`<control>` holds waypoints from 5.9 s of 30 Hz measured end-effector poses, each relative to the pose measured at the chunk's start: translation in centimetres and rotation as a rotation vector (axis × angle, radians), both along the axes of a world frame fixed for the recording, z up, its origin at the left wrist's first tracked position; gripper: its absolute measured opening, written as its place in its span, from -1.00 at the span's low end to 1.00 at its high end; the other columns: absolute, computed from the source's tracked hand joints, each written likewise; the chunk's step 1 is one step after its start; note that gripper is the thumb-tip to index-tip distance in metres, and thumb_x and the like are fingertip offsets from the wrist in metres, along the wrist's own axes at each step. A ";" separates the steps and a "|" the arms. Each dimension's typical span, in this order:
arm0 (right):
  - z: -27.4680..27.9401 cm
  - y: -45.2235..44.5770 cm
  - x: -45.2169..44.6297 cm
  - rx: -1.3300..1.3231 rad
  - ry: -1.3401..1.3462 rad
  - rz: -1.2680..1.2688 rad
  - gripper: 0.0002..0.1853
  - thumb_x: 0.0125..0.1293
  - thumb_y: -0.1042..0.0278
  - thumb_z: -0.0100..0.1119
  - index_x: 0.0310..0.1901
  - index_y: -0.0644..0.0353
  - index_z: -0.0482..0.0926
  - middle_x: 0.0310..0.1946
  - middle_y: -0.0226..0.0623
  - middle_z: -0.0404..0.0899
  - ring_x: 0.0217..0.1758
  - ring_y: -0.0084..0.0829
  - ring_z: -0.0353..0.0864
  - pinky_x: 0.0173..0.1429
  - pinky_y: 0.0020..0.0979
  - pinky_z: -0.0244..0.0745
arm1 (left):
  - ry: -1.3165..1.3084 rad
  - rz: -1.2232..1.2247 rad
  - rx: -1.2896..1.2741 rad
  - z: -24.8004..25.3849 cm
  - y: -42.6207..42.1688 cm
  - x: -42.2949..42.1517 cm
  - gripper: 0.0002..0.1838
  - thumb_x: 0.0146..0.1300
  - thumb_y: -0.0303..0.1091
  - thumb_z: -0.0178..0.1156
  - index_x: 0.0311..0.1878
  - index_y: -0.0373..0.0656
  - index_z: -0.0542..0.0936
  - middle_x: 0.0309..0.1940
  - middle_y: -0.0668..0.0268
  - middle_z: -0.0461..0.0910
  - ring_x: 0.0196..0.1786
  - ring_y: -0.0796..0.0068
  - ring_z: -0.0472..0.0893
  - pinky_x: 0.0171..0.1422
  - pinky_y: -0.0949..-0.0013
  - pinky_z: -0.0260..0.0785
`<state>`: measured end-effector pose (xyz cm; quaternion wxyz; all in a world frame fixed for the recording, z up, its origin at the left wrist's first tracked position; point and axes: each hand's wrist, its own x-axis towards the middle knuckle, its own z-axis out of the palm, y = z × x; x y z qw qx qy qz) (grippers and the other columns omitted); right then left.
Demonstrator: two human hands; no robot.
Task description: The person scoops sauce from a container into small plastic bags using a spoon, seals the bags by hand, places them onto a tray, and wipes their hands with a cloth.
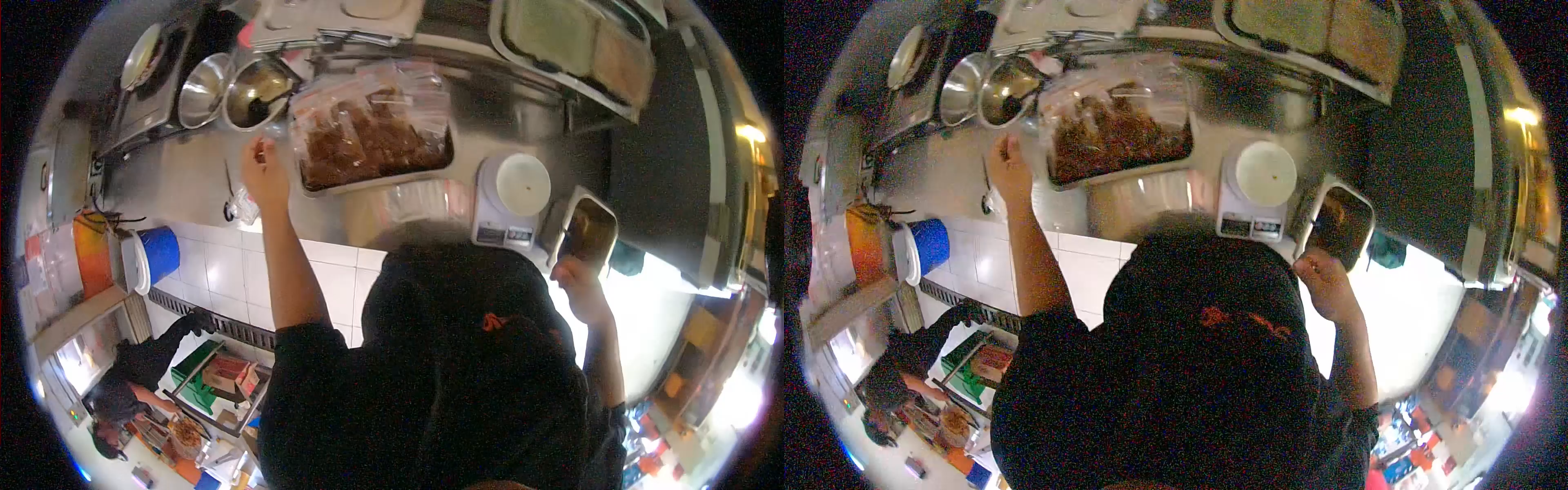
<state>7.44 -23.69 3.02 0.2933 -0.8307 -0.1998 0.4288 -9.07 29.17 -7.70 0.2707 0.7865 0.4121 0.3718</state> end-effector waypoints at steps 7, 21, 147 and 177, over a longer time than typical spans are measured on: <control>-2.9 -6.9 -7.3 0.081 0.416 -0.261 -0.24 0.42 -0.37 -0.30 0.23 0.26 0.29 0.12 -0.11 0.36 0.30 -0.27 0.26 0.43 -0.26 0.05 | 0.102 -0.611 0.250 1.6 -11.9 2.4 -0.89 0.11 -0.38 0.33 -0.30 -0.13 0.63 -0.32 0.25 0.62 -0.25 0.22 0.58 -0.04 0.20 0.42; -9.4 -14.4 -11.8 0.230 0.450 -0.794 -0.45 0.50 -0.08 -0.13 0.15 0.31 0.45 0.11 -0.17 0.46 0.19 -0.29 0.39 0.37 -0.28 0.20 | 0.893 -0.716 0.239 -1.4 -22.6 -0.5 -0.33 -0.01 -0.20 0.22 0.25 -0.15 0.45 0.30 0.23 0.34 0.18 0.06 0.37 0.22 -0.01 0.22; -4.3 -1.6 9.1 0.492 -0.845 0.557 -0.73 0.04 0.25 0.37 -0.19 0.06 0.63 -0.03 -0.27 0.52 0.12 -0.16 0.43 0.24 -0.09 0.31 | -0.377 -0.961 -0.799 1.9 -44.8 7.0 -0.77 0.21 -0.34 0.32 -0.28 -0.14 0.43 -0.06 0.10 0.64 0.06 0.29 0.58 0.20 0.22 0.38; -7.2 -15.9 6.5 0.553 -1.253 0.415 -0.64 -0.09 0.27 0.28 -0.15 -0.06 0.72 -0.08 -0.58 0.67 -0.05 -0.47 0.54 -0.04 -0.36 0.34 | -0.527 -0.847 0.016 -4.2 -48.6 10.1 -0.71 0.16 -0.26 0.20 -0.50 -0.18 0.33 -0.51 0.11 0.47 -0.51 0.23 0.45 -0.43 0.32 0.28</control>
